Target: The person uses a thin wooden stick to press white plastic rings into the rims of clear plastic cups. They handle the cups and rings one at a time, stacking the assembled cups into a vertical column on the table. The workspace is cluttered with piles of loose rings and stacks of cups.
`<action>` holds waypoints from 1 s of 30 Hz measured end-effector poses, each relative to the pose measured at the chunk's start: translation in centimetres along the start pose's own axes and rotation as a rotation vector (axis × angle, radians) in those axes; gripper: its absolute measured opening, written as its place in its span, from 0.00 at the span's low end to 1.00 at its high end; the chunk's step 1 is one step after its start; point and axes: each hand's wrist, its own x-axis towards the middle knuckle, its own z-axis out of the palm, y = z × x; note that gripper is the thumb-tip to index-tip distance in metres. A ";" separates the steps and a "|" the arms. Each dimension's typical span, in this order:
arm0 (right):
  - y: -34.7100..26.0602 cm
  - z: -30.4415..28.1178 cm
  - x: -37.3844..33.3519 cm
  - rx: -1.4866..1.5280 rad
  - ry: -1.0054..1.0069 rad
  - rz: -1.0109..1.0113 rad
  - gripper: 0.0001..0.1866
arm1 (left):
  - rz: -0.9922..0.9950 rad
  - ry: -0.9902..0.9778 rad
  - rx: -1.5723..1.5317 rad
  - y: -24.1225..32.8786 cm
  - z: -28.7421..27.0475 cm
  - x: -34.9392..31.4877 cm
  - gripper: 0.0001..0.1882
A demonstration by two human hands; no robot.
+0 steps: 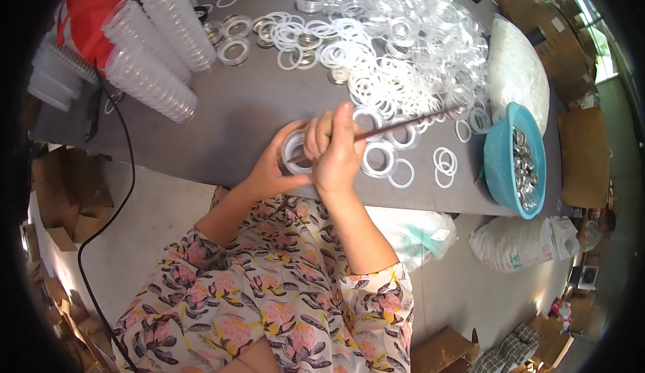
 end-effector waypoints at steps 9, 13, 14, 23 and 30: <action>-1.4 -1.0 -0.7 0.131 -0.022 -0.218 0.30 | 0.002 0.485 1.336 -3.2 -12.5 9.0 0.27; -2.2 -1.6 -1.1 0.070 -0.024 -0.279 0.30 | 0.024 0.473 1.380 -2.2 -12.9 8.7 0.15; -2.4 -1.9 -1.1 0.049 -0.019 -0.299 0.30 | 0.142 0.454 1.250 -1.7 -11.9 8.3 0.14; -4.9 -3.3 -1.0 0.119 0.056 -0.456 0.29 | 0.329 -0.409 0.889 6.2 -2.5 0.7 0.13; -4.5 -2.3 -1.9 0.143 -0.046 -0.274 0.31 | 0.388 -0.166 0.673 6.0 -1.7 0.8 0.30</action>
